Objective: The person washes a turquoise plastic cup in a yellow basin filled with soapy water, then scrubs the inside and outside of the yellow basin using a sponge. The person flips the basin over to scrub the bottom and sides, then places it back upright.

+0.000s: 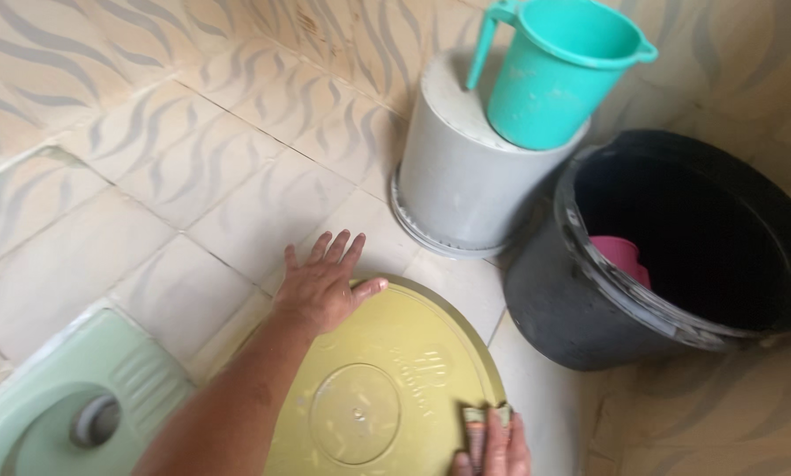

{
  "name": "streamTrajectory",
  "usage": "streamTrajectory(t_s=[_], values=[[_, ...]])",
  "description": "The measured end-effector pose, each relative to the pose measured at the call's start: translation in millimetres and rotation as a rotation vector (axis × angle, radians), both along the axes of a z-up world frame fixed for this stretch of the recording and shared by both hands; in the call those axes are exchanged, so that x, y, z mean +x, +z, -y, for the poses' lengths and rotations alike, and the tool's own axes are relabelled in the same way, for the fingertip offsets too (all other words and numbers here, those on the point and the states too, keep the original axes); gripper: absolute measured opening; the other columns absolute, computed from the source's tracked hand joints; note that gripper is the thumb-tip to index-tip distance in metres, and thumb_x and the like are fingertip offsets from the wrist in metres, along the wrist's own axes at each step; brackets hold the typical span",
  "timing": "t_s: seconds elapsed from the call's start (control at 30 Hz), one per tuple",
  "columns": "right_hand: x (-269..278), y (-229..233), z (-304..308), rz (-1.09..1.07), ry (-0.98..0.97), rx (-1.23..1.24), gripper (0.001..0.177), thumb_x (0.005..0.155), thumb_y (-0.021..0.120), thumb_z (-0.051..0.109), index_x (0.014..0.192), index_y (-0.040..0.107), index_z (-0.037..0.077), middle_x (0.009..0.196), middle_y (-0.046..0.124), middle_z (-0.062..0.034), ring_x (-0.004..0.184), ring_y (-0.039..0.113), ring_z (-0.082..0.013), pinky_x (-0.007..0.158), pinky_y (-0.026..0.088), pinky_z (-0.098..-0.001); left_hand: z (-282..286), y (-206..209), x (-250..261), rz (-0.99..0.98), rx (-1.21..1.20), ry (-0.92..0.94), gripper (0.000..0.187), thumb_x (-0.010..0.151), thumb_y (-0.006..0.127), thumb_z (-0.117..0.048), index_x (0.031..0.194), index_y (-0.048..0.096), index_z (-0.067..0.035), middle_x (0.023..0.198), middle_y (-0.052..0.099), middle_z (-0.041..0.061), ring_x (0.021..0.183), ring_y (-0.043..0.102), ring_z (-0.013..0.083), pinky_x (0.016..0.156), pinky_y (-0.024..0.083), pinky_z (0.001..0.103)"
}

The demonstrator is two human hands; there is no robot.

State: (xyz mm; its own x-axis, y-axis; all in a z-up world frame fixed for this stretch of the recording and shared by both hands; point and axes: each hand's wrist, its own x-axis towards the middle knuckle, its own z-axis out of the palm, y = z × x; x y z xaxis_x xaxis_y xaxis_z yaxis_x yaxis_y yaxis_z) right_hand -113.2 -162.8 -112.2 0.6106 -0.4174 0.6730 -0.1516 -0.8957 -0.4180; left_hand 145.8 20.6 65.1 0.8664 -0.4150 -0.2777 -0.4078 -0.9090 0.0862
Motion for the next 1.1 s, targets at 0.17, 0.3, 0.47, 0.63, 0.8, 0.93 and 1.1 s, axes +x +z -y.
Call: streamTrajectory(t_s=[0.17,0.3,0.47,0.63,0.8,0.93,1.1], values=[[61,99,-4,-0.570,0.140,-0.039,0.070,0.091,0.052,0.053,0.150,0.050,0.017,0.154,0.041,-0.0238,0.136,0.047,-0.0446,0.104,0.042,-0.0540,23,-9,2,-0.006,-0.062,-0.019,0.086,0.094,0.027,-0.074,0.163,0.014,-0.024,0.171,0.014,0.000,0.157,0.010,0.0227,0.124,0.013,0.059],[160,175,2,-0.924,0.382,0.180,0.068,0.094,0.044,0.063,0.152,0.044,0.028,0.158,0.042,-0.0081,0.142,0.043,-0.0306,0.113,0.036,-0.0493,20,-35,-21,0.298,-0.125,-0.014,0.075,0.104,0.024,-0.065,0.161,0.021,-0.017,0.170,0.016,0.006,0.155,0.014,0.0269,0.121,0.013,0.061],[194,190,8,-1.129,0.386,0.373,0.074,0.088,0.046,0.073,0.149,0.051,0.033,0.147,0.060,0.0007,0.141,0.050,-0.0251,0.119,0.038,-0.0444,-34,-106,-144,0.775,-0.353,-0.156,0.080,0.094,0.035,-0.071,0.152,0.033,-0.015,0.159,0.030,0.014,0.144,0.027,0.0344,0.108,0.017,0.075],[195,172,16,-1.061,0.361,0.416,0.070,0.091,0.045,0.072,0.148,0.052,0.032,0.146,0.061,-0.0039,0.138,0.053,-0.0292,0.118,0.040,-0.0440,-57,-173,-183,1.183,-0.204,-0.293,0.049,0.106,0.043,-0.061,0.144,0.047,-0.031,0.157,0.044,0.001,0.141,0.043,0.0251,0.110,0.025,0.077],[153,139,51,-0.952,0.107,0.390,0.058,0.097,0.038,0.063,0.146,0.051,0.035,0.149,0.057,-0.0042,0.134,0.058,-0.0322,0.115,0.044,-0.0476,-76,-168,-177,0.860,-0.290,-0.492,0.060,0.106,0.039,-0.065,0.153,0.040,-0.028,0.157,0.042,0.005,0.141,0.040,0.0271,0.110,0.019,0.074],[95,46,60,-0.820,-0.044,0.356,0.059,0.097,0.041,0.062,0.146,0.052,0.031,0.120,0.063,-0.0214,0.105,0.072,-0.0389,0.091,0.059,-0.0513,-122,-105,-115,0.726,-0.323,-0.729,0.075,0.102,0.029,-0.070,0.157,0.021,-0.020,0.165,0.016,0.013,0.151,0.011,0.0308,0.119,-0.002,0.066],[83,-96,26,-0.365,-0.042,0.507,0.046,0.072,0.083,0.049,0.107,0.077,0.019,0.096,0.065,-0.0170,0.079,0.070,-0.0277,0.076,0.068,-0.0400,-134,-37,-76,0.524,0.000,-0.394,0.072,0.099,0.024,-0.067,0.160,0.012,-0.029,0.170,-0.001,0.000,0.155,-0.002,0.0249,0.121,0.000,0.068]])
